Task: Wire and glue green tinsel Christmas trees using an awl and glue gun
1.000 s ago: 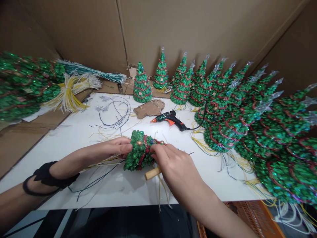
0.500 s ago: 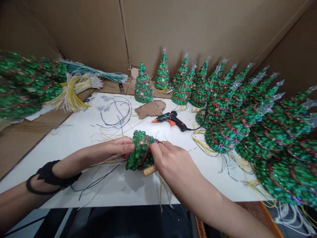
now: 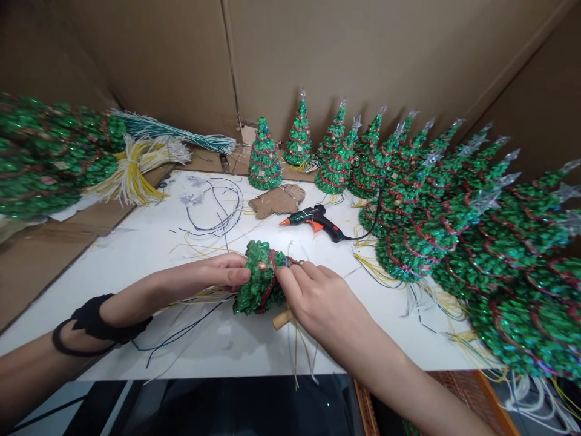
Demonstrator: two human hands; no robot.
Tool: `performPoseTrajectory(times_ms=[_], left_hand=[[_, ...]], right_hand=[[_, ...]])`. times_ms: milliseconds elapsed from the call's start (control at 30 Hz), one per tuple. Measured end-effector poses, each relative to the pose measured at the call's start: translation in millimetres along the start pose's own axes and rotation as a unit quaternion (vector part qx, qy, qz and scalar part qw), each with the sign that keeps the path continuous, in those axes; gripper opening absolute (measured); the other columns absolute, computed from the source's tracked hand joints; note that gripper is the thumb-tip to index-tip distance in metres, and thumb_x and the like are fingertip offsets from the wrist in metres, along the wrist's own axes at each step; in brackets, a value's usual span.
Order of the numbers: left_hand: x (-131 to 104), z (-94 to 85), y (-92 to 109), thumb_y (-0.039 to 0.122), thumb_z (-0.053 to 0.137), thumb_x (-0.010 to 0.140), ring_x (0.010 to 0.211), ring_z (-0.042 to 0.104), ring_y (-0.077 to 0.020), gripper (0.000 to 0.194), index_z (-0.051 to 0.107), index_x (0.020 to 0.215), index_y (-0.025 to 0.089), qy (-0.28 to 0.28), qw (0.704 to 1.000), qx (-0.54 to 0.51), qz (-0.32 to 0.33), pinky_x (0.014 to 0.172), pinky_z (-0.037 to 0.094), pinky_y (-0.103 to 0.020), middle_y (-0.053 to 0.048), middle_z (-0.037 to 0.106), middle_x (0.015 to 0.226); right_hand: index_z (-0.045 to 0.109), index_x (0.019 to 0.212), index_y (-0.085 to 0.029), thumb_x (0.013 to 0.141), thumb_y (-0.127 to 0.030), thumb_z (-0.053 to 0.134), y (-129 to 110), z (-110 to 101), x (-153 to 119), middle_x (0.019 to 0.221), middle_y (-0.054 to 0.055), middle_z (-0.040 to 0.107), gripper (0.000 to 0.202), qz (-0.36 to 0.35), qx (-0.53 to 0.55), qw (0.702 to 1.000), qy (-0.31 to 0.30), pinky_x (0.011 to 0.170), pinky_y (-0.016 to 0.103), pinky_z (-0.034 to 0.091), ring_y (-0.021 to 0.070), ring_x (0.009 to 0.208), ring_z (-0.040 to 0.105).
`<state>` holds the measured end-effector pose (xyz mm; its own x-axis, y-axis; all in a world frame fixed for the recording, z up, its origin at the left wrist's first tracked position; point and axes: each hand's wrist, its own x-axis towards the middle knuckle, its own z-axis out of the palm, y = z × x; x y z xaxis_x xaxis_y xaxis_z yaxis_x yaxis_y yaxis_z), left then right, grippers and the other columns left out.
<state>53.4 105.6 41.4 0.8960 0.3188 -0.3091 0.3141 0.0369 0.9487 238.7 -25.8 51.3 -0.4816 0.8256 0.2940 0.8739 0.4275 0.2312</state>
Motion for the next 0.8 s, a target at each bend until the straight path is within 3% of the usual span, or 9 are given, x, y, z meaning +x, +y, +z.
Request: performPoseTrajectory(times_ms=[133,300,500,633,733,800], left_hand=[[1,-0.3,1,0.068,0.060,0.073,0.057,0.037,-0.0129,0.050,0.048,0.063,0.020,-0.003,1.000,0.007,0.003,0.055,0.031,-0.028,0.004,0.041,0.062],[-1,1.3,4,0.068,0.058,0.073,0.059,0.038,-0.0140,0.050,0.046,0.062,0.021,0.010,1.000,0.009,-0.005,0.056,0.032,-0.029,0.003,0.041,0.062],[-1,1.7,4,0.070,0.057,0.073,0.061,0.039,-0.0143,0.052,0.046,0.063,0.021,0.027,1.000,0.011,-0.012,0.060,0.033,-0.030,0.003,0.042,0.064],[0,0.1,2,0.073,0.057,0.071,0.061,0.038,-0.0138,0.054,0.046,0.064,0.020,0.016,1.000,0.006,-0.016,0.060,0.032,-0.030,0.003,0.041,0.065],[0,-1.4,1,0.073,0.056,0.072,0.061,0.037,-0.0139,0.055,0.046,0.064,0.020,0.009,1.000,0.010,-0.015,0.059,0.031,-0.030,0.002,0.040,0.066],[0,-1.7,0,0.071,0.055,0.074,0.062,0.036,-0.0139,0.053,0.045,0.065,0.020,0.005,1.000,0.016,-0.015,0.059,0.030,-0.030,0.002,0.039,0.067]], right_hand=[[0.046,0.088,-0.017,0.088,-0.002,0.038,-1,4,-2,0.069,0.002,0.053,0.017,0.016,0.015,1.000,0.009,0.051,0.029,0.041,0.0197,0.059,0.054],[0.043,0.089,-0.018,0.089,-0.002,0.034,2,7,-6,0.070,0.002,0.055,0.018,0.057,0.110,0.992,0.010,0.052,0.025,0.040,0.0166,0.060,0.054],[0.040,0.095,-0.021,0.089,-0.004,0.035,3,14,-16,0.072,-0.001,0.056,0.018,0.138,0.260,0.955,0.029,0.051,0.022,0.037,0.0130,0.058,0.053],[0.045,0.103,-0.020,0.095,-0.012,0.037,5,14,-16,0.079,0.001,0.062,0.015,0.145,0.295,0.944,0.031,0.057,0.022,0.042,0.0131,0.066,0.058],[0.051,0.102,-0.020,0.098,-0.028,0.039,5,9,-21,0.081,0.003,0.063,0.014,0.177,0.264,0.942,0.104,0.060,0.025,0.044,0.0147,0.069,0.059],[0.054,0.088,-0.021,0.098,-0.045,0.034,1,5,-28,0.072,0.002,0.059,0.032,0.244,0.236,0.916,0.214,0.055,0.027,0.041,0.0155,0.062,0.055]])
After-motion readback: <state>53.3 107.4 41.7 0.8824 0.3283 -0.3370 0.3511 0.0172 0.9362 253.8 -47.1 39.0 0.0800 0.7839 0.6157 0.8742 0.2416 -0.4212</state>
